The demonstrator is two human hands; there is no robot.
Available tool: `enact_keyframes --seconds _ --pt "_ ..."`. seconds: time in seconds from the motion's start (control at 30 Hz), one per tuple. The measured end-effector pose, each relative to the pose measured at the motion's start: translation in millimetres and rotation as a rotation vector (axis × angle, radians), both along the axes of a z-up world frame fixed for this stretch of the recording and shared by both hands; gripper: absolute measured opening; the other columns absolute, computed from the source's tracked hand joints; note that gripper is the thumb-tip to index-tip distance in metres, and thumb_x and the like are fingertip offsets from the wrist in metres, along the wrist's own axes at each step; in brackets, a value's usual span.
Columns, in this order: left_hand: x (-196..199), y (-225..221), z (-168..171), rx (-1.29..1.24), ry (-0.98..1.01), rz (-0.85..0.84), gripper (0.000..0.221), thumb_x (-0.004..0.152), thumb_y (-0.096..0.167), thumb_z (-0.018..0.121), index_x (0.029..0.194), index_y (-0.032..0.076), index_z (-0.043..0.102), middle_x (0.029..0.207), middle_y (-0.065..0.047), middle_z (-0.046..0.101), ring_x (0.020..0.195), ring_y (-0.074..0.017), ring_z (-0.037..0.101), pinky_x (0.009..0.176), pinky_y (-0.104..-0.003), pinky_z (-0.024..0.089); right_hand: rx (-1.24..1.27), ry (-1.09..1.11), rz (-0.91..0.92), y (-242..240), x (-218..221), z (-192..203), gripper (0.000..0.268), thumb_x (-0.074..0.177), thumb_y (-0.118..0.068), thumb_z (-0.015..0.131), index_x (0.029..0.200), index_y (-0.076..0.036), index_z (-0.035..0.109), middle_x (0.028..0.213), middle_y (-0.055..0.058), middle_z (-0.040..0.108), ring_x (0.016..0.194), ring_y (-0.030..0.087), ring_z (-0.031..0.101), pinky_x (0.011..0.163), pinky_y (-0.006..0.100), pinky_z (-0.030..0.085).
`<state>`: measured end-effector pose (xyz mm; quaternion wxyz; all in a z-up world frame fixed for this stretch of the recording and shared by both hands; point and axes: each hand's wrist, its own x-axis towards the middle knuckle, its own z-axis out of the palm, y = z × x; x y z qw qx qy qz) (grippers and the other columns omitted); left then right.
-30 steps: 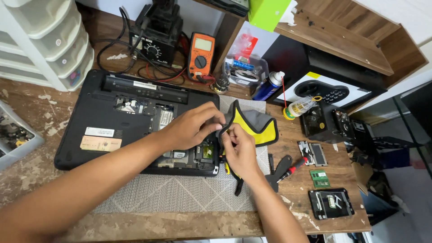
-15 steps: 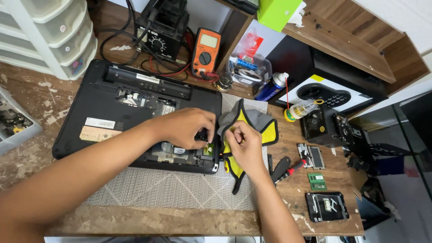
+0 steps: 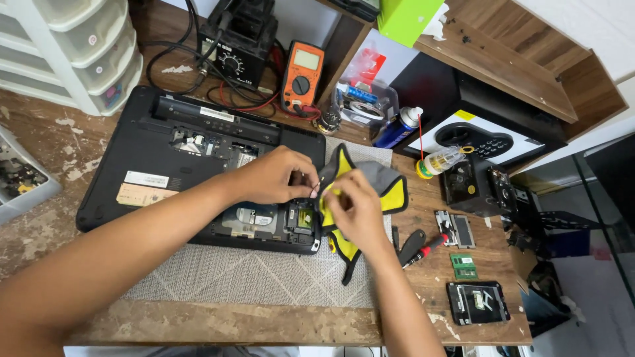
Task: Disassembling and cleaning the internal components of a laptop, including handling small ribbon cables and using cleaning tools.
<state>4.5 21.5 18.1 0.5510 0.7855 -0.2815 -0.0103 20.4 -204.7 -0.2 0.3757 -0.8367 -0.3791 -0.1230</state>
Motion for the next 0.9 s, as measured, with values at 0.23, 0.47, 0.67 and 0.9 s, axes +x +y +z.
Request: enact_keyframes --seconds 0.23,0.47,0.67,0.9 --pt "0.9 1.2 -2.0 -0.025 -0.027 0.003 0.012 0.082 -0.005 0.072 0.080 0.007 0.076 0.076 -0.009 0.072 0.061 -0.0169 0.064 0.053 -0.029 0.051 -0.055 0.094 0.066 -0.6 -7.5 -3.3 0.022 0.080 -0.003 0.079 0.073 -0.003 0.058 0.078 0.011 0.060 0.046 0.024 0.055 0.043 0.035 0.045" --pt "11.3 1.7 -16.2 -0.057 -0.026 0.037 0.014 0.078 -0.007 0.072 0.077 0.006 0.075 0.070 -0.009 0.071 0.059 -0.0160 0.064 0.051 -0.027 0.049 -0.017 0.083 -0.109 15.3 -15.3 -6.4 0.020 0.080 -0.005 0.081 0.075 -0.001 0.062 0.085 0.010 0.065 0.048 0.022 0.058 0.046 0.035 0.046" --pt "12.4 8.1 -14.0 -0.056 0.006 0.028 0.011 0.075 -0.007 0.073 0.077 0.003 0.075 0.070 -0.010 0.072 0.060 -0.0166 0.066 0.053 -0.027 0.053 -0.007 0.042 -0.151 26.1 -19.2 -8.8 0.022 0.077 -0.005 0.081 0.071 -0.004 0.059 0.078 0.007 0.061 0.047 0.024 0.056 0.045 0.035 0.045" --pt "15.9 8.4 -17.8 -0.136 0.010 -0.011 0.010 0.077 -0.005 0.075 0.078 0.006 0.074 0.072 -0.008 0.070 0.062 -0.0143 0.066 0.054 -0.027 0.054 0.178 0.049 -0.046 16.2 -3.9 -33.8 0.026 0.084 0.003 0.076 0.072 -0.006 0.055 0.075 0.006 0.054 0.054 0.018 0.052 0.049 0.030 0.041"
